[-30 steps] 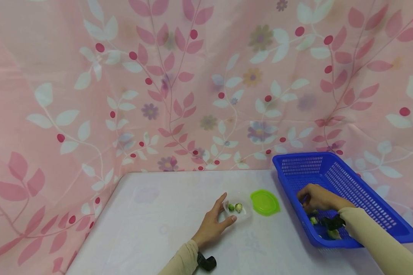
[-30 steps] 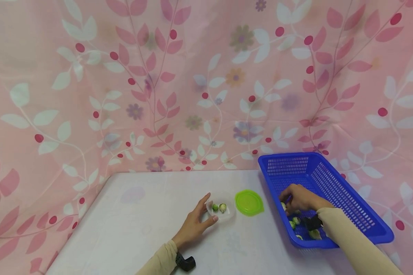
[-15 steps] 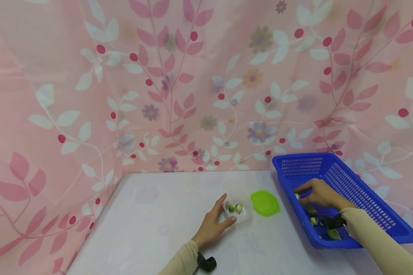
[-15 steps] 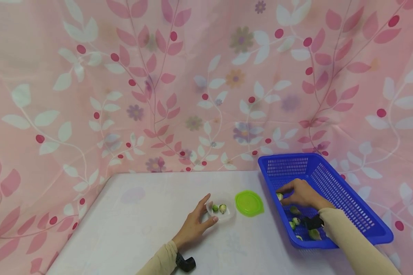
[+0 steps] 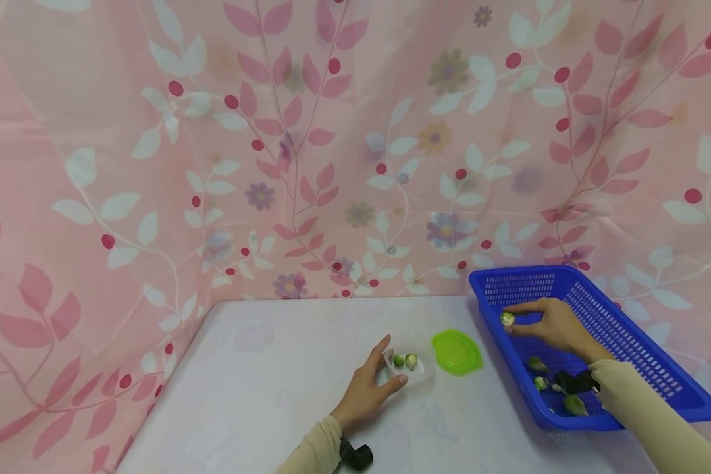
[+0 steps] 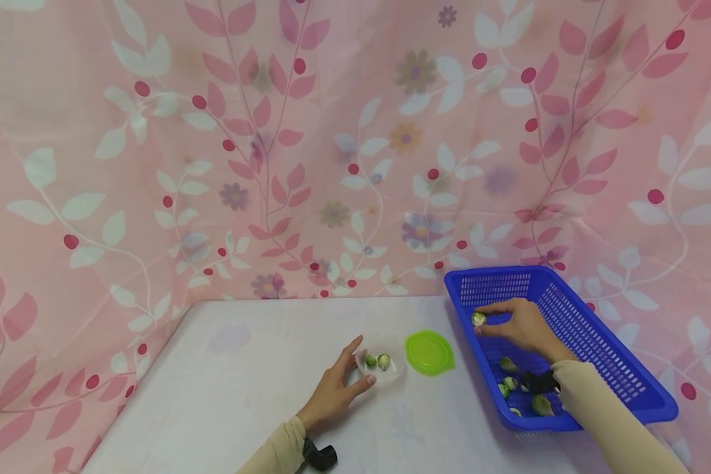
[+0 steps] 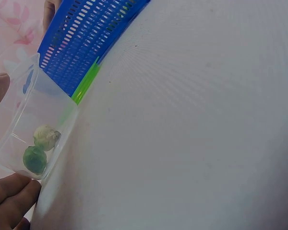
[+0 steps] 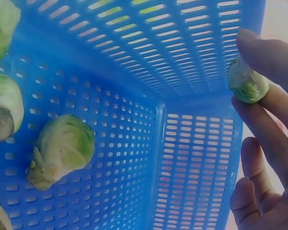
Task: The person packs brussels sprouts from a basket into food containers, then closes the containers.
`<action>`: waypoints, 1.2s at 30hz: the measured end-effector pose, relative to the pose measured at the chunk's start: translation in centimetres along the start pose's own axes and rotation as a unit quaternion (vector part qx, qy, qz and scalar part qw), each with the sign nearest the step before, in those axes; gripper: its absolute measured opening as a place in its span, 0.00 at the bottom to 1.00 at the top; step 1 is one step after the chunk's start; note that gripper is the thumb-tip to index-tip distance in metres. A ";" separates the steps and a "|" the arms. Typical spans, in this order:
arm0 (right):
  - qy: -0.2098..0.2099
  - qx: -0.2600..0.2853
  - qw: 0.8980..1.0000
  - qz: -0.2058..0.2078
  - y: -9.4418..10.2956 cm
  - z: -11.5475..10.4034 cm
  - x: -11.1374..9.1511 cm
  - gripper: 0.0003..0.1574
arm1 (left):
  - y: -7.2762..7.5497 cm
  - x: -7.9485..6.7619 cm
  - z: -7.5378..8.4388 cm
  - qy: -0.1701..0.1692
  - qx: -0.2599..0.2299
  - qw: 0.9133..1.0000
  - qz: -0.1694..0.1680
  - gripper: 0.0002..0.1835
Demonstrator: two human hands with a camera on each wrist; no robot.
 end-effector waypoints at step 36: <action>0.054 0.149 0.987 0.016 -1.0 -10.8 1.8 0.25 | 0.2 0.1 -0.3 0.004 0.006 1.000 -0.004 0.46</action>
Point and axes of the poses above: each hand's wrist, its own x-axis towards the middle knuckle, its own y-axis out of the back of the hand, z = x × y, the point moved 5 cm from there along x, towards the middle knuckle, and after that the axes turned 8 degrees about -x, right-handed, at the moved point
